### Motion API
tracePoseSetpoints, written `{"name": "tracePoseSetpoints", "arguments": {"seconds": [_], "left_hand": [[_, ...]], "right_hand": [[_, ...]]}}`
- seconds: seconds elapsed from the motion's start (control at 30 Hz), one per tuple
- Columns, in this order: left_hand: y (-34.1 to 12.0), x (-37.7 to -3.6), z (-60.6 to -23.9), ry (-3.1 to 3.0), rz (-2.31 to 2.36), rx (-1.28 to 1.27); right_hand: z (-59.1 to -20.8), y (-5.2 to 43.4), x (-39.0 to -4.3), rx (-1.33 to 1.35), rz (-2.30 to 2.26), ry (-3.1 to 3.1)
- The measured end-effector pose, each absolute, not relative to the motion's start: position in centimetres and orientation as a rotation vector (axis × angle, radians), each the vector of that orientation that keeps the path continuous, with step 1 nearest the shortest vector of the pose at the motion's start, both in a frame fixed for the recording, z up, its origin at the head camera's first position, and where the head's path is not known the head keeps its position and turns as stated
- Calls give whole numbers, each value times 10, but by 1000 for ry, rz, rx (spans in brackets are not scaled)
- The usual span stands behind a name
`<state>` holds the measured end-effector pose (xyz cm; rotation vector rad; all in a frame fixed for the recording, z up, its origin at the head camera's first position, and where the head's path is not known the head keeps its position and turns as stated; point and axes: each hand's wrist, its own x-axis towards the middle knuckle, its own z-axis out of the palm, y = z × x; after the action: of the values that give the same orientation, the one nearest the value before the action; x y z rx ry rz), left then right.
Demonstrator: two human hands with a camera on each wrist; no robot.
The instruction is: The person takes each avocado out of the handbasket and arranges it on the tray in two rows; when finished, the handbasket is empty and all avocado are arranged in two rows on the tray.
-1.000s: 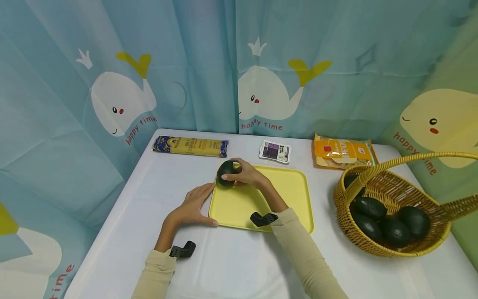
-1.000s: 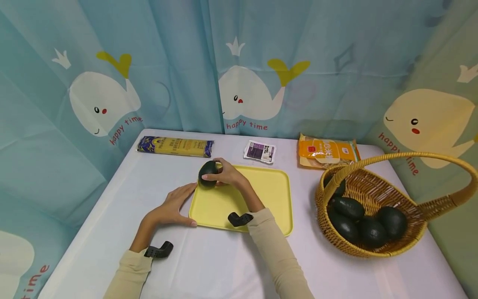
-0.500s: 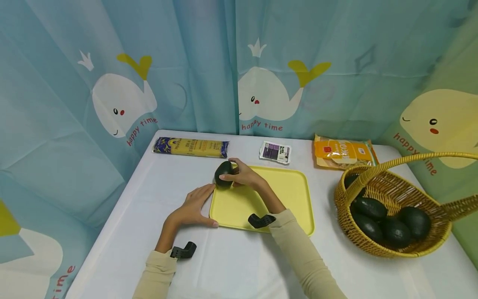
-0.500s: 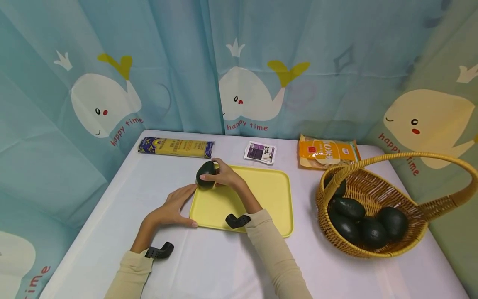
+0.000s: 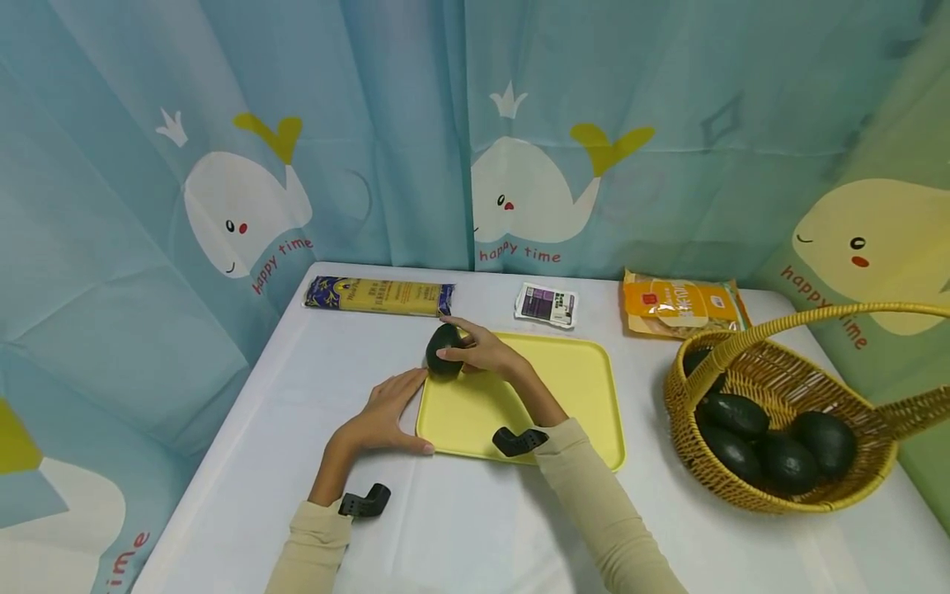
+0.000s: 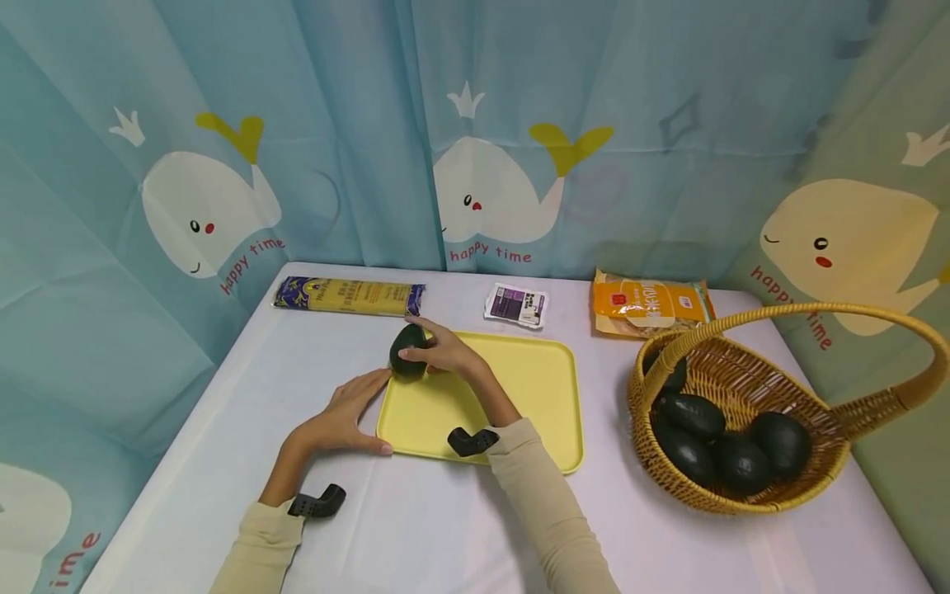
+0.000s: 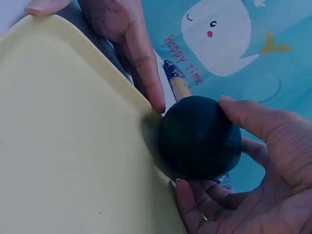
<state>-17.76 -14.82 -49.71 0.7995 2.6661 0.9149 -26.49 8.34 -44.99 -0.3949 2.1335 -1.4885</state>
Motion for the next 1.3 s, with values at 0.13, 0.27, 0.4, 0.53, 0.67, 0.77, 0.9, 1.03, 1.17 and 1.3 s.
{"name": "tracePoseSetpoints", "arguments": {"seconds": [0.13,0.27,0.4,0.53,0.67,0.77,0.9,1.03,1.17,1.3], "left_hand": [[-149,-178,-497,2663,924,791],[-148,-178,-499,2666,912,787],[-147,-178,-500,2661,934,794],[-147,-176,-499,2658,944,799],[-147,-176,-499,2661,934,799],[-148,-176,-499,2664,932,801],[-148,-176,-500,2662,932,797],[-148,-175,-499,2657,932,798],[-149,-174,-498,2658,926,796],[-148,-175,-497,2662,926,796]], "right_hand": [[-449,82,-265,-405,-1519,2133],[-450,82,-265,-378,-1527,2160],[-451,83,-264,-375,-1519,2181],[-451,85,-263,-353,-1520,2186],[-451,86,-263,-319,-1530,2172],[-451,86,-263,-345,-1518,2170],[-454,85,-264,-391,-1497,2182],[-454,84,-261,-418,-1496,2196],[-452,84,-261,-452,-1483,2210],[-450,84,-263,-470,-1462,2216]]}}
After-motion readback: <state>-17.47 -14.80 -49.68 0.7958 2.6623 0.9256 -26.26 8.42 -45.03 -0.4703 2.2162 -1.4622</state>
